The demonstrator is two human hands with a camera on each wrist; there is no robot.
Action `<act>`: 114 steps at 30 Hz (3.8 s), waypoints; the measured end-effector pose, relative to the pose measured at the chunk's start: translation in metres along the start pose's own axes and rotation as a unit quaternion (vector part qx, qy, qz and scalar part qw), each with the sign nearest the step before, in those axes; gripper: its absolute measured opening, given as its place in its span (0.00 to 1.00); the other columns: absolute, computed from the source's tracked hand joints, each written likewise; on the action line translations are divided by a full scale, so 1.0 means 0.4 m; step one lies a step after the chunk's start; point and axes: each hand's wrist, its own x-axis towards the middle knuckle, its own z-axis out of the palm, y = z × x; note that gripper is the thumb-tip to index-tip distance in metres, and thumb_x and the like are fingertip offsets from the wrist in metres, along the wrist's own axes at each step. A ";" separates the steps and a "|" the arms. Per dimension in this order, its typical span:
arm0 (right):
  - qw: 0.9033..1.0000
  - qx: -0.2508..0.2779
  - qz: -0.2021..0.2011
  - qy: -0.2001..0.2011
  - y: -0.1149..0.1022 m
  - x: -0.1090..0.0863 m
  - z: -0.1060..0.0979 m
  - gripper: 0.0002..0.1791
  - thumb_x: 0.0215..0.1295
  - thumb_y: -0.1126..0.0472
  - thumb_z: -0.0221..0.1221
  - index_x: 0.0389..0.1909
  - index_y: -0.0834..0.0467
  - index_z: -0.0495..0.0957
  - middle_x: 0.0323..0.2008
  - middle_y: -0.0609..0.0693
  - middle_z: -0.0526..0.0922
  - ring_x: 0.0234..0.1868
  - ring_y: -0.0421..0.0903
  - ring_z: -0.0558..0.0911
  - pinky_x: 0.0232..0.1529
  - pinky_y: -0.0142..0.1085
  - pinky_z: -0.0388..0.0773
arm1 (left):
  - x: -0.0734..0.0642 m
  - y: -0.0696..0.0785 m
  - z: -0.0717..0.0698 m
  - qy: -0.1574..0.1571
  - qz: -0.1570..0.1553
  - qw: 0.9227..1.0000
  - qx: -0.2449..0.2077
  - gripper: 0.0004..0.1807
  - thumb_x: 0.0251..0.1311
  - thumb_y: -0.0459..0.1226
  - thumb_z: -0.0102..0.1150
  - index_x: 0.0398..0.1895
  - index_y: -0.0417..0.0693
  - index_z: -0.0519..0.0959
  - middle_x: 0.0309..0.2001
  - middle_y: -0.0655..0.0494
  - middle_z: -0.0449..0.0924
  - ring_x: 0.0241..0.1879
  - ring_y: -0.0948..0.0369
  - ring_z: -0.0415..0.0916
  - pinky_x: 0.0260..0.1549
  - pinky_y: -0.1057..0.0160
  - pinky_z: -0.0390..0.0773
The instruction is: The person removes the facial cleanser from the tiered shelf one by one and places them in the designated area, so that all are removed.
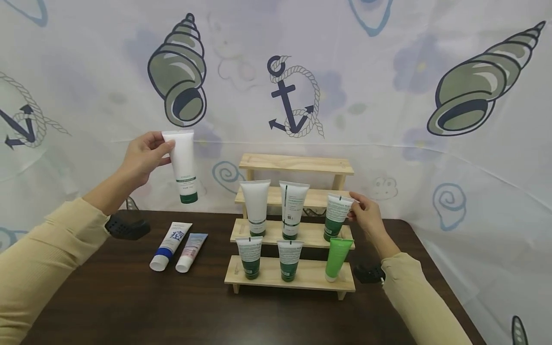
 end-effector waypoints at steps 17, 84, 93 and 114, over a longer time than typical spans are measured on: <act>1.000 -0.019 -0.008 0.003 0.006 0.008 0.000 0.26 0.72 0.64 0.43 0.68 0.70 0.56 0.35 0.39 0.76 0.27 0.31 0.77 0.33 0.28 0.79 | -0.036 -0.203 -0.118 -0.016 -0.035 0.996 0.077 0.30 0.71 0.46 0.41 0.65 0.29 0.60 0.57 0.33 0.67 0.55 0.42 0.67 0.53 0.46 0.71; 0.998 -0.055 -0.026 0.001 0.008 0.003 -0.004 0.29 0.72 0.58 0.46 0.68 0.70 0.55 0.33 0.24 0.70 0.30 0.26 0.76 0.34 0.26 0.80 | -0.017 -0.537 -0.099 -0.069 -0.149 0.960 0.226 0.25 0.70 0.38 0.42 0.62 0.26 0.62 0.56 0.28 0.68 0.51 0.40 0.70 0.53 0.45 0.73; 0.999 -0.037 -0.013 -0.005 0.008 0.006 -0.001 0.29 0.72 0.60 0.45 0.68 0.70 0.54 0.32 0.23 0.70 0.31 0.26 0.77 0.33 0.24 0.79 | -0.009 -0.570 -0.086 -0.059 -0.170 0.954 0.241 0.26 0.69 0.39 0.44 0.62 0.26 0.63 0.59 0.27 0.66 0.57 0.37 0.67 0.54 0.45 0.72; 0.999 -0.042 -0.021 -0.001 0.009 0.011 -0.004 0.28 0.72 0.61 0.45 0.67 0.71 0.54 0.31 0.22 0.72 0.29 0.27 0.76 0.32 0.26 0.79 | -0.007 -0.624 -0.073 -0.008 -0.190 0.948 0.253 0.24 0.65 0.41 0.50 0.57 0.31 0.72 0.55 0.32 0.72 0.53 0.40 0.70 0.52 0.47 0.72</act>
